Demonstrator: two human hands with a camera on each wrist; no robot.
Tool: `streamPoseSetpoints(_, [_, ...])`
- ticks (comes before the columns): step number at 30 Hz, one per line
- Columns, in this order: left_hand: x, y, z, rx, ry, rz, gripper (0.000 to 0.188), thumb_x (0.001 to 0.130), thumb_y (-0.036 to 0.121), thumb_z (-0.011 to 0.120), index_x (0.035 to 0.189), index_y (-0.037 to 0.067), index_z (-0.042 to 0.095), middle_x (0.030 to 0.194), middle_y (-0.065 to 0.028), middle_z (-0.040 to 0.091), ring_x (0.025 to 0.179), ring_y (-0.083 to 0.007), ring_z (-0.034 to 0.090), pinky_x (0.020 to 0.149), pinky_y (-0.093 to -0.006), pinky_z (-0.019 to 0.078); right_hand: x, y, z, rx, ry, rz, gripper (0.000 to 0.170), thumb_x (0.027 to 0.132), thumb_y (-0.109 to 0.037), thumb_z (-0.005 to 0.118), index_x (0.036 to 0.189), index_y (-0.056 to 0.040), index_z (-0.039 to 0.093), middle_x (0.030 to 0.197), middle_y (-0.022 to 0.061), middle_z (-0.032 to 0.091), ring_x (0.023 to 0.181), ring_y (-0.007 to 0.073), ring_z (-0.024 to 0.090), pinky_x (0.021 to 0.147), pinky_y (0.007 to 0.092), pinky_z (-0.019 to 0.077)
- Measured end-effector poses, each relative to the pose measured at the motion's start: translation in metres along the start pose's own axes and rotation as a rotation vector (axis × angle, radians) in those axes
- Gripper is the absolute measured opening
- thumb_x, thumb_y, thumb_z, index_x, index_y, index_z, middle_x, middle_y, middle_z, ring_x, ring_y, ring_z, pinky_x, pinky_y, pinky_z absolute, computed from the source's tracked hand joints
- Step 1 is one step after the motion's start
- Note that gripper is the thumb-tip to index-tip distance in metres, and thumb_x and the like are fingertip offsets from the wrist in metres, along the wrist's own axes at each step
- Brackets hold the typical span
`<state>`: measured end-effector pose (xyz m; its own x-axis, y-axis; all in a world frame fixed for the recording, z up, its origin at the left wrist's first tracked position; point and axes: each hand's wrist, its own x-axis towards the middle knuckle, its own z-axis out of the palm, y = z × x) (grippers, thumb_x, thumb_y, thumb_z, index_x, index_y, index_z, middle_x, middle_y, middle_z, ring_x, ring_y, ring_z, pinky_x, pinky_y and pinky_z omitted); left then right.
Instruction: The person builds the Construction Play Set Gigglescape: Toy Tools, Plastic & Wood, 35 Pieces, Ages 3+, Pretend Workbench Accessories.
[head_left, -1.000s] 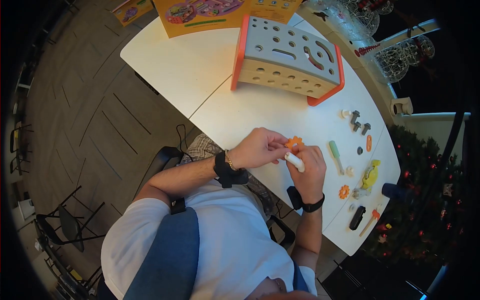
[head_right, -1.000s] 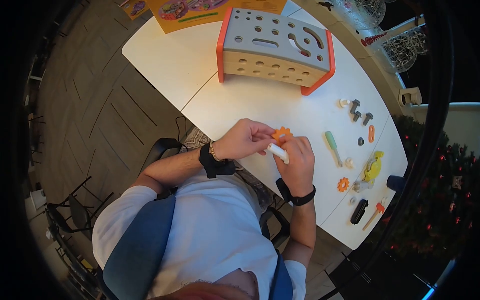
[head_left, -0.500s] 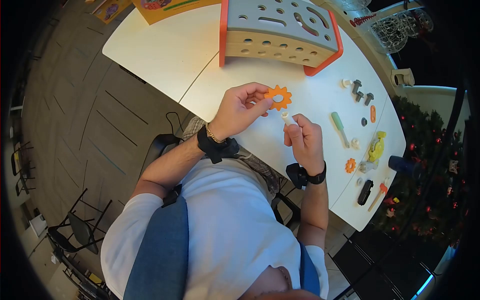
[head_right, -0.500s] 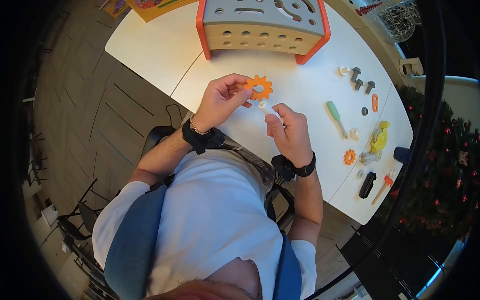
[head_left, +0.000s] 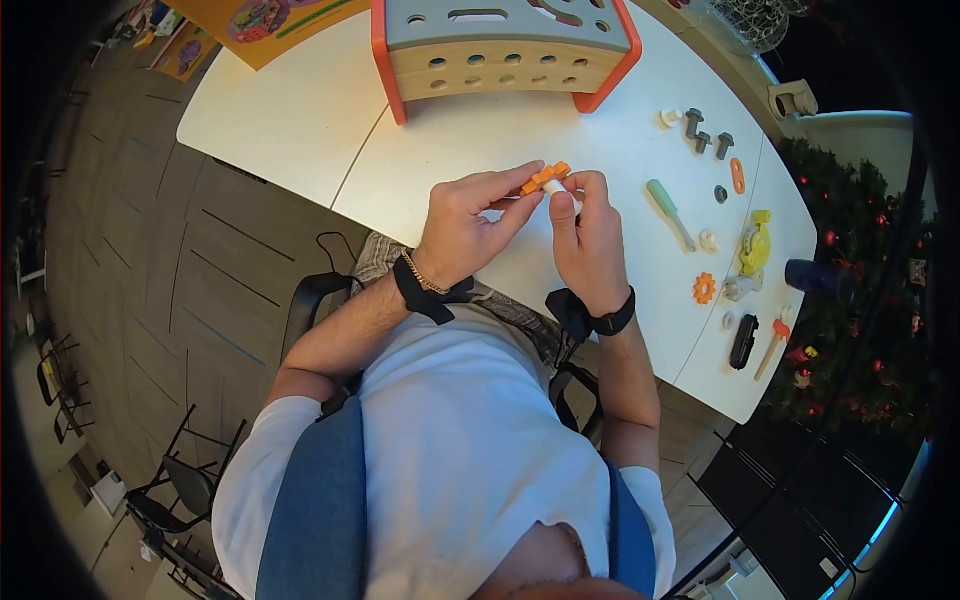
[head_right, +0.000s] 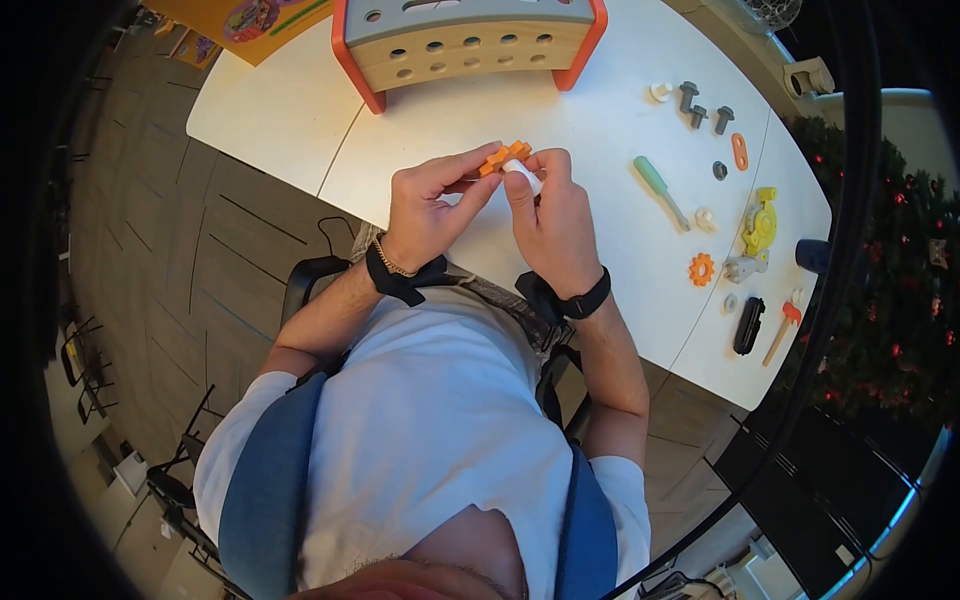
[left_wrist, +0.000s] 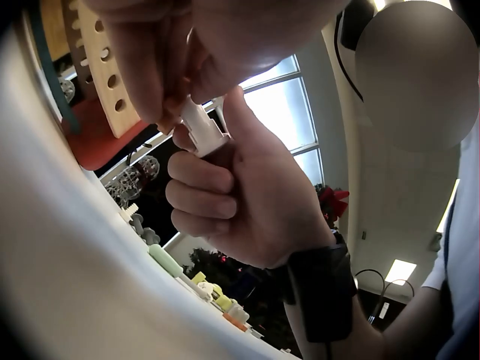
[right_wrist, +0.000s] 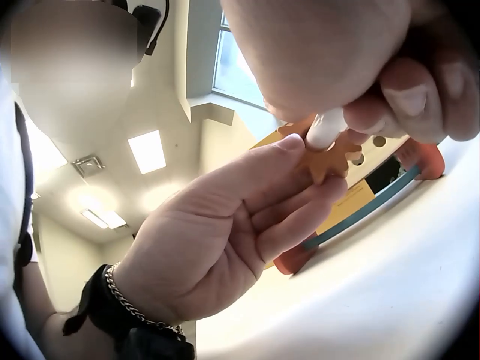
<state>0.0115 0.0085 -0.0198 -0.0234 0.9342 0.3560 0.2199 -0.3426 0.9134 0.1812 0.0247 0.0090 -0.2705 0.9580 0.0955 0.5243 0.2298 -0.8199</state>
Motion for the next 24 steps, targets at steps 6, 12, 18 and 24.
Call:
streamPoseSetpoints(6, [0.001,-0.001,0.000,0.096,0.029,0.097,0.038,0.085,0.004,0.074,0.123,0.005,0.069,0.089,-0.0151,0.074,0.075,-0.0209,0.074,0.068,-0.0287,0.0584,-0.006,0.011,0.009,0.408,0.003,-0.051,0.035,0.100,-0.026,0.063,0.112,0.0016,0.046,0.085,0.0111,0.067,0.063,0.0169,0.061,0.059,0.0285,0.0492])
streamPoseSetpoints(12, [0.000,0.000,-0.011,0.044,-0.086,0.083,0.038,0.086,0.001,0.073,0.124,0.004,0.069,0.096,-0.0131,0.076,0.082,-0.0195,0.075,0.077,-0.0283,0.0593,0.006,0.027,-0.004,0.403,-0.096,-0.033,0.043,0.084,-0.019,0.082,0.109,-0.0011,0.052,0.095,0.0084,0.066,0.075,0.0088,0.061,0.063,0.0233,0.0504])
streamPoseSetpoints(18, [0.019,0.006,-0.035,0.059,-0.032,0.107,0.030,0.087,0.000,0.072,0.117,0.002,0.068,0.095,-0.0122,0.076,0.087,-0.0195,0.075,0.080,-0.0298,0.0595,0.038,0.001,0.002,0.291,0.035,-0.291,0.044,0.077,-0.018,0.088,0.107,-0.0027,0.060,0.092,0.0056,0.067,0.077,0.0144,0.063,0.066,0.0262,0.0522])
streamPoseSetpoints(24, [0.041,0.019,-0.066,0.243,-0.059,0.164,0.031,0.088,0.003,0.071,0.118,0.003,0.063,0.094,-0.0119,0.076,0.090,-0.0246,0.075,0.079,-0.0329,0.0594,0.077,-0.023,-0.013,0.080,-0.149,-0.453,0.036,0.080,-0.020,0.084,0.105,-0.0034,0.065,0.093,0.0063,0.068,0.076,0.0158,0.063,0.064,0.0267,0.0508])
